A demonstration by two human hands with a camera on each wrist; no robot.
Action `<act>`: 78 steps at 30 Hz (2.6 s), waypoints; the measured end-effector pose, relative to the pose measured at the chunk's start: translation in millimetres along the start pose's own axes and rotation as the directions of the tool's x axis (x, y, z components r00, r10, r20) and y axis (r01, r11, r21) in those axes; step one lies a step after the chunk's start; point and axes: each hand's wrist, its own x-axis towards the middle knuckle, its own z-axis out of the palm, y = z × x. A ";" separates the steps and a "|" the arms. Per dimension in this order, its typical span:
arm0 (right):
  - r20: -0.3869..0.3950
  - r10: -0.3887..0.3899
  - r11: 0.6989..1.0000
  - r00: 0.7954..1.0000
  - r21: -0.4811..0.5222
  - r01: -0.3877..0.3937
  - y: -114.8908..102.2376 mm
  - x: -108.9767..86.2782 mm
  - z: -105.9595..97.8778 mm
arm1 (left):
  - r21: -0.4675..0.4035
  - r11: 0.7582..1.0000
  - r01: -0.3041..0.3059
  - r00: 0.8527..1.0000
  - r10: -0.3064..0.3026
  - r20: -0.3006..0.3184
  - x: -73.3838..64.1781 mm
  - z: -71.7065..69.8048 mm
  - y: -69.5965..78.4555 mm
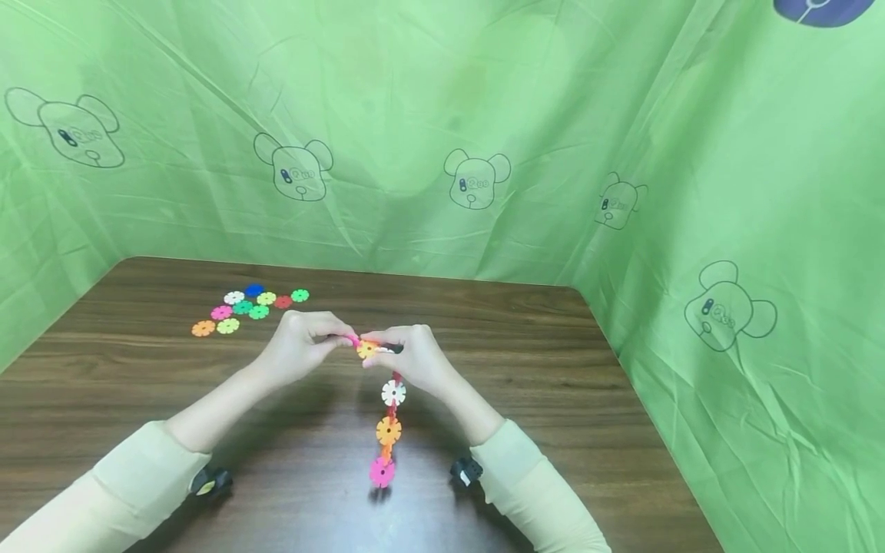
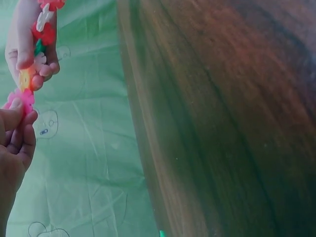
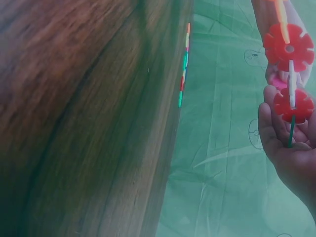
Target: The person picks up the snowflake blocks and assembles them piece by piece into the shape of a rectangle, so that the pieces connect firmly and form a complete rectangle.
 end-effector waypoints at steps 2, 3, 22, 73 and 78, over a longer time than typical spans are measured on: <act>-0.001 -0.009 1.000 1.000 -0.006 0.009 0.4 -0.9 0.4 | 0.003 1.000 0.006 1.000 -0.006 0.009 0.3 -0.3 0.2; -0.006 -0.014 1.000 1.000 -0.007 0.014 5.4 -0.4 1.4 | 0.008 1.000 0.007 1.000 -0.007 0.010 0.4 -0.3 0.5; -0.049 0.005 1.000 0.999 -0.010 -0.005 14.5 -6.1 -1.9 | 0.069 0.997 0.023 0.998 -0.019 -0.057 -2.4 17.7 -0.1; -0.173 0.191 0.943 0.966 0.305 -0.132 6.4 -0.4 -7.1 | -0.005 1.000 0.027 0.999 -0.027 -0.040 6.3 15.2 -1.0; -0.159 0.207 0.902 0.965 0.412 -0.126 -0.4 -0.5 -9.2 | -0.009 0.997 -0.083 0.992 0.081 -0.092 6.2 14.4 -0.9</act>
